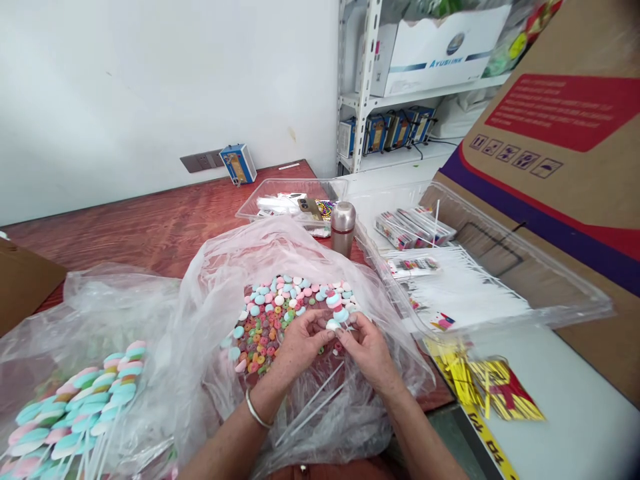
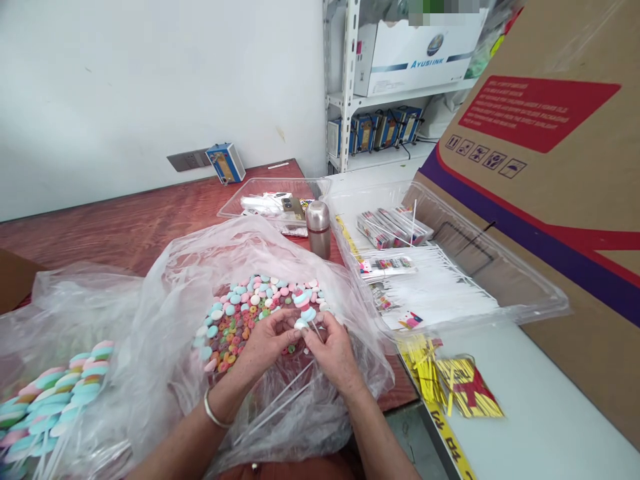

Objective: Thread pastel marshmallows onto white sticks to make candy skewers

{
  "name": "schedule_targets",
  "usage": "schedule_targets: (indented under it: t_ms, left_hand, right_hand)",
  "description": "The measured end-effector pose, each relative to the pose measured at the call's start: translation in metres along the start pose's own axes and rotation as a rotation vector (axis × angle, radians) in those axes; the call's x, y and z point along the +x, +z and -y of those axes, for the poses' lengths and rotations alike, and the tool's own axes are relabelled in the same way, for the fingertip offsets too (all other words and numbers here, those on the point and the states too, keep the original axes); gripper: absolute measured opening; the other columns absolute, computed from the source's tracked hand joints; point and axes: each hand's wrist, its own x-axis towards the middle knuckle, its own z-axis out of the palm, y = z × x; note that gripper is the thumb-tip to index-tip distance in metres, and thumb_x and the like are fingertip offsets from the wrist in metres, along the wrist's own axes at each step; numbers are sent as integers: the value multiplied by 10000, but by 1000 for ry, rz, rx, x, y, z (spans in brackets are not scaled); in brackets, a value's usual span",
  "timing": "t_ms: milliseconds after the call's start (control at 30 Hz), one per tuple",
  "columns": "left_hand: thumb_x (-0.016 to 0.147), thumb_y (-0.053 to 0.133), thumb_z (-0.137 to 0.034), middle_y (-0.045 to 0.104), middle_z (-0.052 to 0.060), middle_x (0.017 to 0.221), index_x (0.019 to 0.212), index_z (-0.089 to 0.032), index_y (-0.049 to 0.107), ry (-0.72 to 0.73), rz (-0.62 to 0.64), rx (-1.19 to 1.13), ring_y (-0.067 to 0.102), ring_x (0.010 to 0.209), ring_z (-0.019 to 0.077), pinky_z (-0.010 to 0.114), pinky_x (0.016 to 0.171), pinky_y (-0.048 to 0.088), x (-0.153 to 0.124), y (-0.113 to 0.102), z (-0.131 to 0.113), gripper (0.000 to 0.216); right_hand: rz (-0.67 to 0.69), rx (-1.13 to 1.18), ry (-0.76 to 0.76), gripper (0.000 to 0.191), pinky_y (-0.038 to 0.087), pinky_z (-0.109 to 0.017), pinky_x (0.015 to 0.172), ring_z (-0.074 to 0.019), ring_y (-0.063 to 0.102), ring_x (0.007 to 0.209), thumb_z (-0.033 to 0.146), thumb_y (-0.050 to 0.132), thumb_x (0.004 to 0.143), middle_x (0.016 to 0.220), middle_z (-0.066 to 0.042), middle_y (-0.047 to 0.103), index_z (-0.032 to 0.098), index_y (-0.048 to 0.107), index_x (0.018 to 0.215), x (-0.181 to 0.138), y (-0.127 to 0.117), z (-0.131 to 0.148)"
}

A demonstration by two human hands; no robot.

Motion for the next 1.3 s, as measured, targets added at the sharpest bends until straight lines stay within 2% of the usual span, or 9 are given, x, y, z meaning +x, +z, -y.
schedule_targets:
  t_ms: [133, 267, 367, 533, 700, 800, 933, 1167, 1300]
  left_hand:
    - [708, 814, -333, 732, 51, 914, 969, -160, 701, -48, 27, -90, 659, 791, 161, 259, 738, 510, -3, 2, 1, 332]
    - [707, 816, -370, 727, 39, 875, 892, -159, 681, -31, -132, -149, 672, 774, 155, 267, 737, 538, 0, 0, -1, 311]
    - [687, 829, -376, 739, 51, 924, 982, -166, 688, -6, -210, -163, 691, 808, 171, 291, 756, 560, 4, -6, -4, 388]
    - [666, 839, -352, 751, 60, 940, 988, -156, 722, 3, -211, -172, 693, 829, 178, 295, 781, 560, 5, -11, -4, 394]
    - [674, 827, -284, 767, 58, 927, 1020, -162, 718, -6, -166, -132, 701, 818, 174, 284, 782, 554, 0, -12, -9, 383]
    - [662, 818, -242, 772, 56, 898, 1001, -159, 713, -14, -199, -85, 706, 801, 173, 269, 758, 550, -1, -12, -12, 365]
    - [649, 794, -201, 770, 51, 836, 980, -150, 705, -34, -242, -18, 706, 753, 173, 255, 707, 542, 1, -10, -14, 346]
    - [694, 702, -193, 751, 27, 752, 1035, -149, 699, -20, -244, 128, 670, 659, 153, 227, 609, 485, 2, -13, -7, 344]
    - [694, 685, -192, 745, 23, 753, 1033, -149, 695, -15, -241, 132, 657, 649, 146, 224, 605, 471, 3, -14, -4, 342]
  right_hand:
    - [-23, -7, -20, 184, 463, -245, 605, -149, 566, 650, 393, 592, 854, 743, 20, 613, 223, 526, 825, 0, 4, 2]
    - [-60, -209, 17, 233, 385, -242, 532, -139, 493, 518, 384, 429, 955, 613, 38, 565, 237, 501, 789, -19, -1, 9]
    - [47, -358, 32, 265, 359, -251, 514, -150, 479, 491, 384, 377, 959, 545, 45, 518, 243, 486, 762, -39, -8, 14]
    - [112, -445, 30, 273, 335, -252, 515, -149, 456, 527, 382, 371, 922, 566, 41, 460, 241, 457, 704, -55, -9, 17]
    - [135, -379, 121, 247, 281, -242, 463, -127, 370, 470, 389, 359, 915, 533, 76, 358, 252, 412, 715, -53, -8, 14]
    - [171, -315, 151, 256, 254, -237, 445, -115, 338, 440, 401, 354, 930, 520, 92, 320, 255, 398, 725, -53, -8, 12]
    - [192, -278, 161, 277, 248, -234, 445, -105, 332, 437, 407, 362, 945, 517, 96, 320, 254, 380, 714, -54, -9, 12]
    - [226, -211, 194, 318, 227, -235, 441, -100, 314, 440, 442, 371, 957, 512, 97, 320, 249, 389, 706, -55, -10, 15]
    - [205, -192, 199, 310, 223, -237, 439, -98, 311, 430, 443, 381, 952, 506, 101, 308, 248, 399, 711, -55, -9, 14]
